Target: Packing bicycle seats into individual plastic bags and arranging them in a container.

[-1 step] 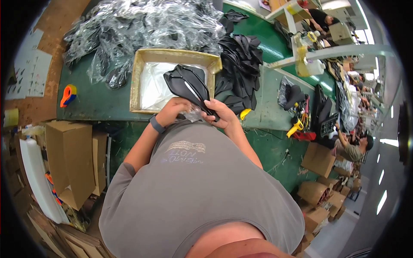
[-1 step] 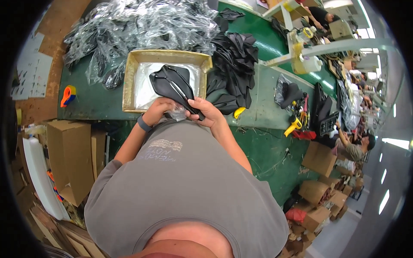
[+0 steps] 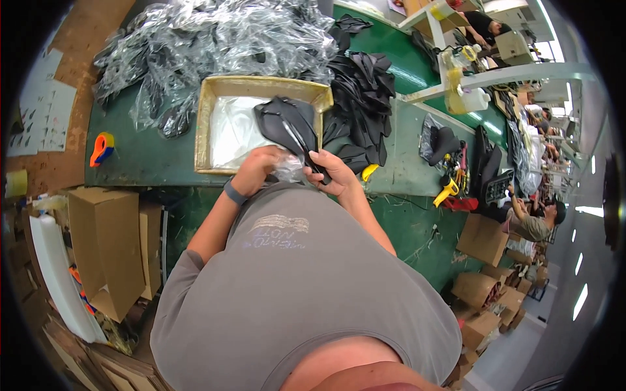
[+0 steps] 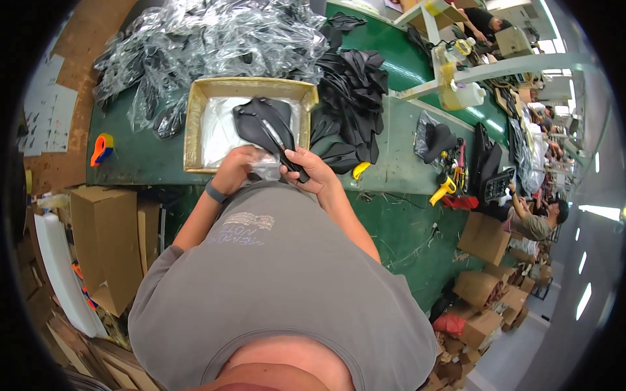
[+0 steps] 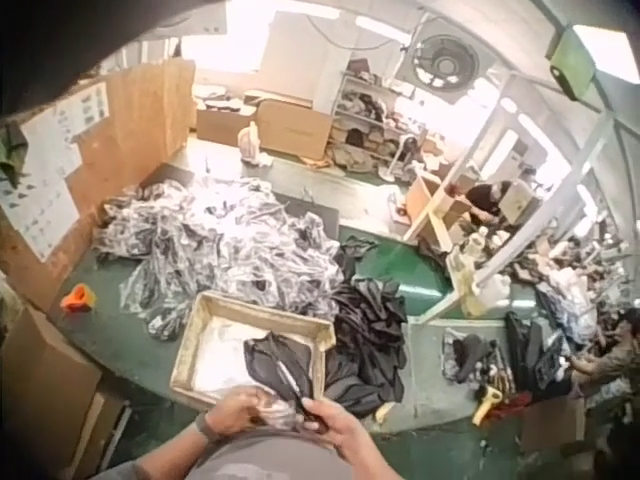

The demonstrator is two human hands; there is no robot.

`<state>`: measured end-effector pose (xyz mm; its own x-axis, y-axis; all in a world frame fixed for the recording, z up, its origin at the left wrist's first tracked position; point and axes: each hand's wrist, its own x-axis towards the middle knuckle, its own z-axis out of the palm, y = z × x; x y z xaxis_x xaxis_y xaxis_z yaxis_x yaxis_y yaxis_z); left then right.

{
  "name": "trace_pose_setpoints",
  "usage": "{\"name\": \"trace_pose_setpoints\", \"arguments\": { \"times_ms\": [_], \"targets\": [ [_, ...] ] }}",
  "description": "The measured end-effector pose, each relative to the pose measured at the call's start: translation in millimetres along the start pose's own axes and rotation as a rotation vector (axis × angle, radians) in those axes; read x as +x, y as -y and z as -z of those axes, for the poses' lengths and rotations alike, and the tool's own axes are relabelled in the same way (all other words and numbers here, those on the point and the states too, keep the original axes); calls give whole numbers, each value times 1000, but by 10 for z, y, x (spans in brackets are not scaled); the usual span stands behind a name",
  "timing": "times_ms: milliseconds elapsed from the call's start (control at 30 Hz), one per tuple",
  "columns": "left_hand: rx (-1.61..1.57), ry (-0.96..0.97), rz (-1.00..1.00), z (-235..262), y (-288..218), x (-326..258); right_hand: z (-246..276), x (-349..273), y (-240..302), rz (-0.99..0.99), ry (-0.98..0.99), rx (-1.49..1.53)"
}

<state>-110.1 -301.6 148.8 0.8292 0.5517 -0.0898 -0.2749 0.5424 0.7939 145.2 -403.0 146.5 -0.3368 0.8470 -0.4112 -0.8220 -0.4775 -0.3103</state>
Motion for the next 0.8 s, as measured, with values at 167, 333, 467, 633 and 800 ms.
{"name": "trace_pose_setpoints", "arguments": {
  "times_ms": [167,333,467,633,800],
  "targets": [
    [-789,-352,-252,-33,78,-5,-55,-182,-58,254,-48,223],
    [-775,-318,-216,-91,-94,106,-101,-327,5,484,-24,-165],
    [346,-540,67,6,-165,250,-103,-583,268,475,-120,-560],
    [142,-670,-131,-56,-179,674,-70,-612,228,482,-317,-1441],
    [318,249,-52,-798,-132,542,192,-302,101,319,-704,-549]
  ]
}}
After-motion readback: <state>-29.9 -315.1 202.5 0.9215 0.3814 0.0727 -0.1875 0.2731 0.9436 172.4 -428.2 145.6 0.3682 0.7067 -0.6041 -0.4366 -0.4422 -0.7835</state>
